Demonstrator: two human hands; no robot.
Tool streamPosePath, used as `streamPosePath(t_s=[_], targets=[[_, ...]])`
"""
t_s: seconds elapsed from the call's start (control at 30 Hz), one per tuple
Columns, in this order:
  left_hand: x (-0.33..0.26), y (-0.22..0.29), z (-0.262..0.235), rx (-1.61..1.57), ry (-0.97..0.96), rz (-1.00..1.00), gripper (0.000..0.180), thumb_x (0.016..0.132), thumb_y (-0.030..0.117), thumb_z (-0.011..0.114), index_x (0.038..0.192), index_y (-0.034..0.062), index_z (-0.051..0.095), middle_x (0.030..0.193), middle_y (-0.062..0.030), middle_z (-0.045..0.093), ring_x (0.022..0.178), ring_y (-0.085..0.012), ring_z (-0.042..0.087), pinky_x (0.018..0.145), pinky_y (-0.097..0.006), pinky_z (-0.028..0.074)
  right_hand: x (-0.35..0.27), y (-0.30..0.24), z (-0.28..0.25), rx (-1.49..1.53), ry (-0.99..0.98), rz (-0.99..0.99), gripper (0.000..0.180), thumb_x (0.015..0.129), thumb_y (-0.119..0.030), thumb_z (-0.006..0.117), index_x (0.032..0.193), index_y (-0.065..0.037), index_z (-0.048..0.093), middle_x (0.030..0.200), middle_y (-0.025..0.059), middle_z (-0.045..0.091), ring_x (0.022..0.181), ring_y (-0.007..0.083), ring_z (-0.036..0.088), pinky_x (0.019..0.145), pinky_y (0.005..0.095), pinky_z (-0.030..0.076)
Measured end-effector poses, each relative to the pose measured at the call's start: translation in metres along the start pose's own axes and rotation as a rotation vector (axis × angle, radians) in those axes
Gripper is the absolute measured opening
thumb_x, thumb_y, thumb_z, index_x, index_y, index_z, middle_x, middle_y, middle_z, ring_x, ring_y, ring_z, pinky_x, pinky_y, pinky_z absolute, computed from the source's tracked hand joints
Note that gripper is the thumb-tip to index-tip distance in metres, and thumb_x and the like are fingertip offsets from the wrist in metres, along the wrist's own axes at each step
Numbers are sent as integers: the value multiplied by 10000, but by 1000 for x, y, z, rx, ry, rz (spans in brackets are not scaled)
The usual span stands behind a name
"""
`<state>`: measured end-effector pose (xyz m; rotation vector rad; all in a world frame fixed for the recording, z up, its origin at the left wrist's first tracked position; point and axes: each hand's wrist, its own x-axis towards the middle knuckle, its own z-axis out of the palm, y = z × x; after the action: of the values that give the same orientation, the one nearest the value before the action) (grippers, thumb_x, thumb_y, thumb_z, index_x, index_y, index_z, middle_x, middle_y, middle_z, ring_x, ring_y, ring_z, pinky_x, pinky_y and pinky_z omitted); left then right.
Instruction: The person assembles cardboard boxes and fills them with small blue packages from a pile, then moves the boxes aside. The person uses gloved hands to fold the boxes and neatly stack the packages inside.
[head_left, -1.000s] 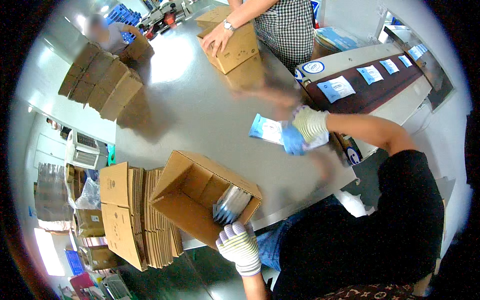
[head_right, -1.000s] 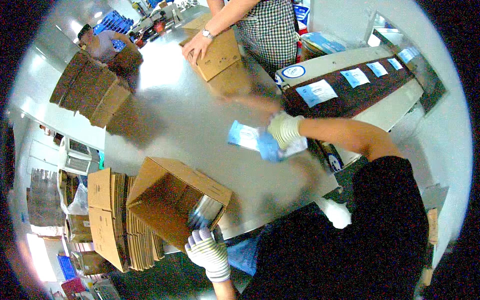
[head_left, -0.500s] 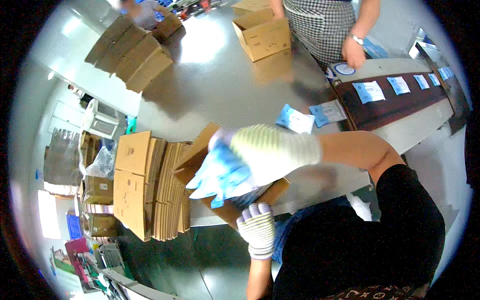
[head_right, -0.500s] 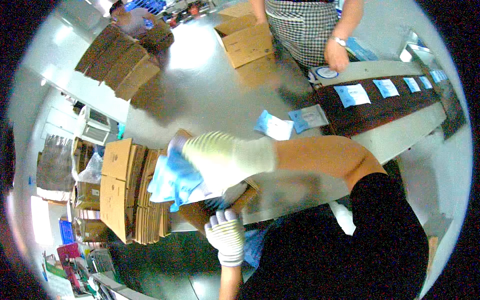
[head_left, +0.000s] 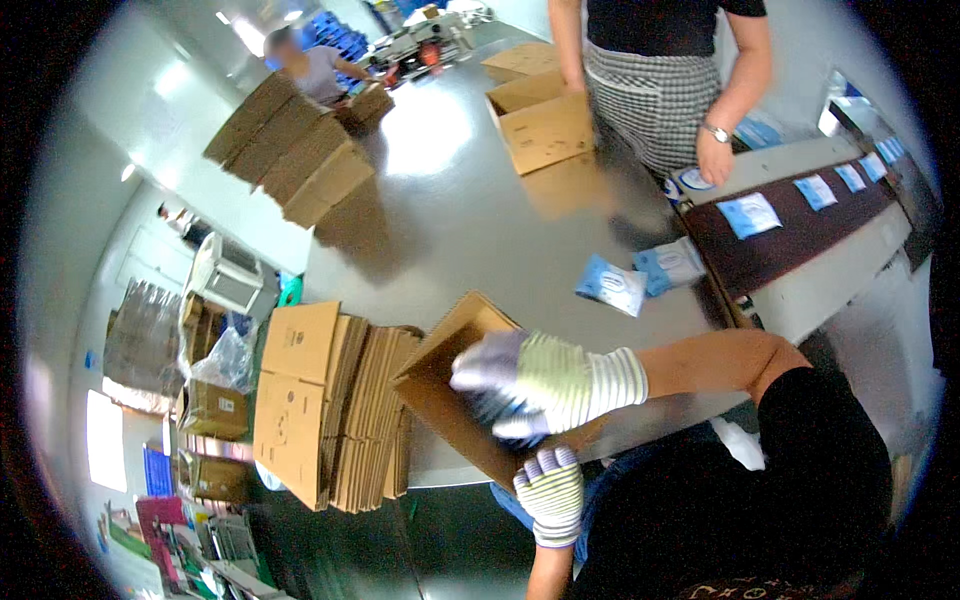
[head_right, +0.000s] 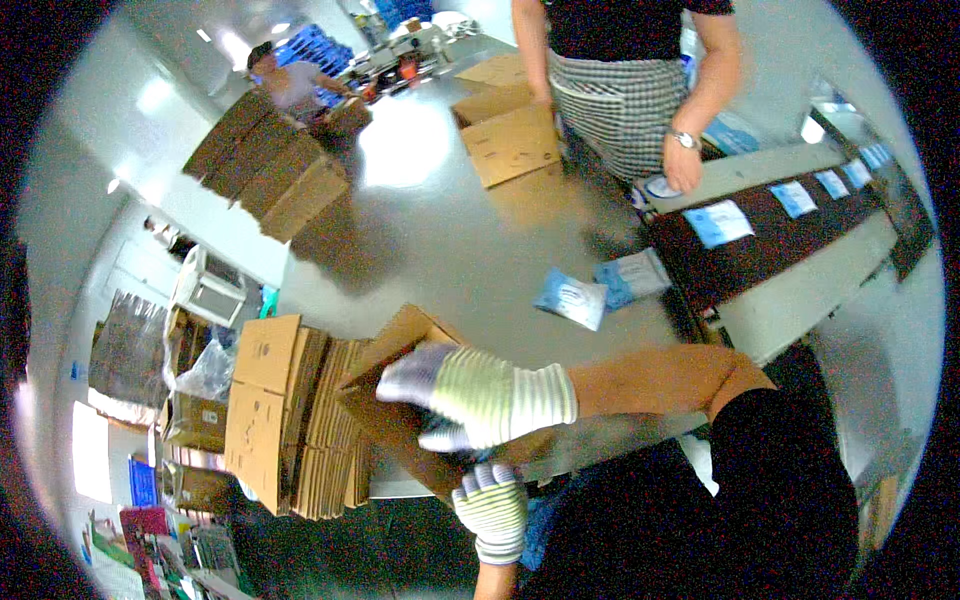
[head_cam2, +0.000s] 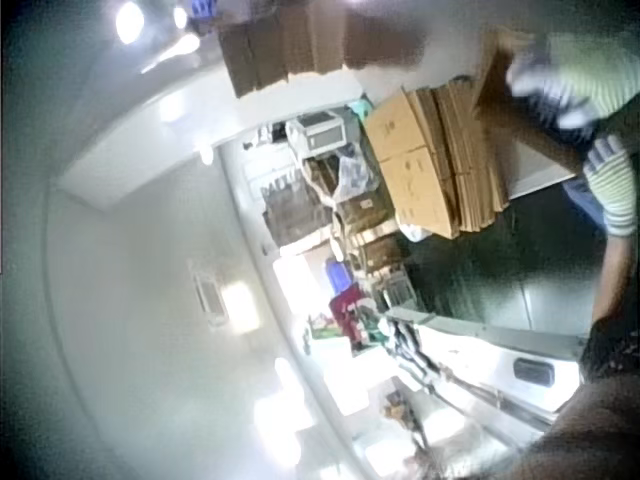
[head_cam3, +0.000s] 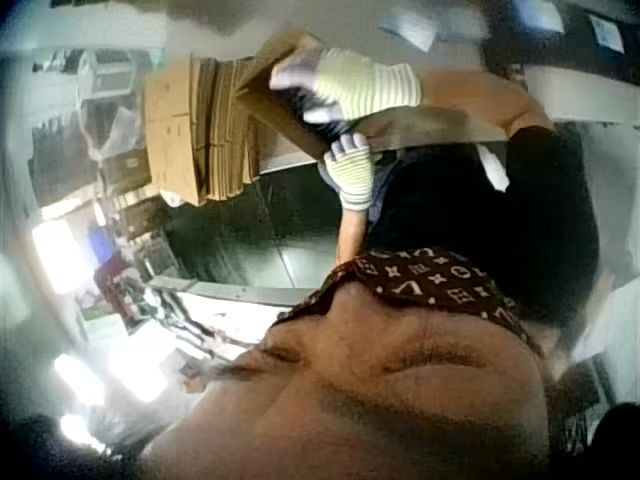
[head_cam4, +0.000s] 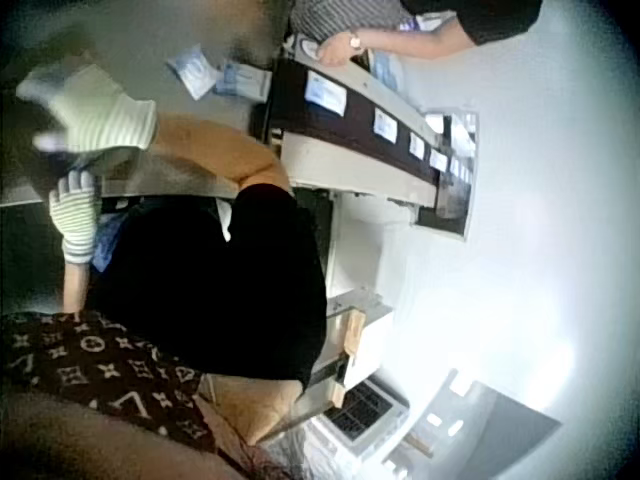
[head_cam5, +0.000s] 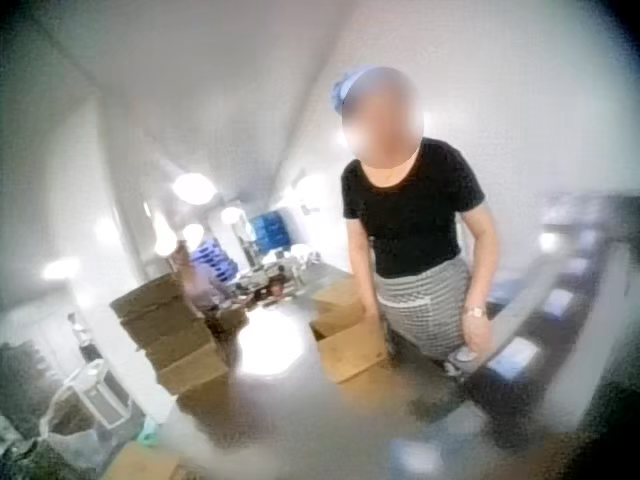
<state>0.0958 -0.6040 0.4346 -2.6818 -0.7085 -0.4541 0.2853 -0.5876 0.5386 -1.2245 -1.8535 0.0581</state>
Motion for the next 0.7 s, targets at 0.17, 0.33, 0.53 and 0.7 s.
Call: streamPosePath(t_s=[0.17,0.33,0.53,0.7], targets=[[5,2,11,-60,98,-48,186,729,269,619,854,146,558,724,-36,512,644,-217,496,569,-385,348,-124,54,18,-135,356,623,405,862,-258,624,1193,-54,514,1150,171,578,1058,361,559,929,443,441],[3,7,11,-108,135,-60,253,714,309,658,874,146,550,690,-43,507,632,-243,495,573,-397,352,-221,69,63,-327,-144,788,429,865,-338,594,1171,-42,534,1234,176,525,1166,356,485,982,490,391],[9,7,12,-116,203,-80,228,752,249,601,941,130,554,771,-43,535,672,-247,503,605,-392,359,-237,71,68,-411,-120,507,434,827,-348,581,1151,-64,531,1218,146,518,1157,343,468,983,489,378],[7,5,17,-108,241,-64,279,763,254,629,988,114,541,799,-45,545,692,-250,519,630,-405,375,-231,71,61,-379,-133,479,450,832,-351,580,1152,-40,524,1224,161,516,1117,358,486,962,491,389]])
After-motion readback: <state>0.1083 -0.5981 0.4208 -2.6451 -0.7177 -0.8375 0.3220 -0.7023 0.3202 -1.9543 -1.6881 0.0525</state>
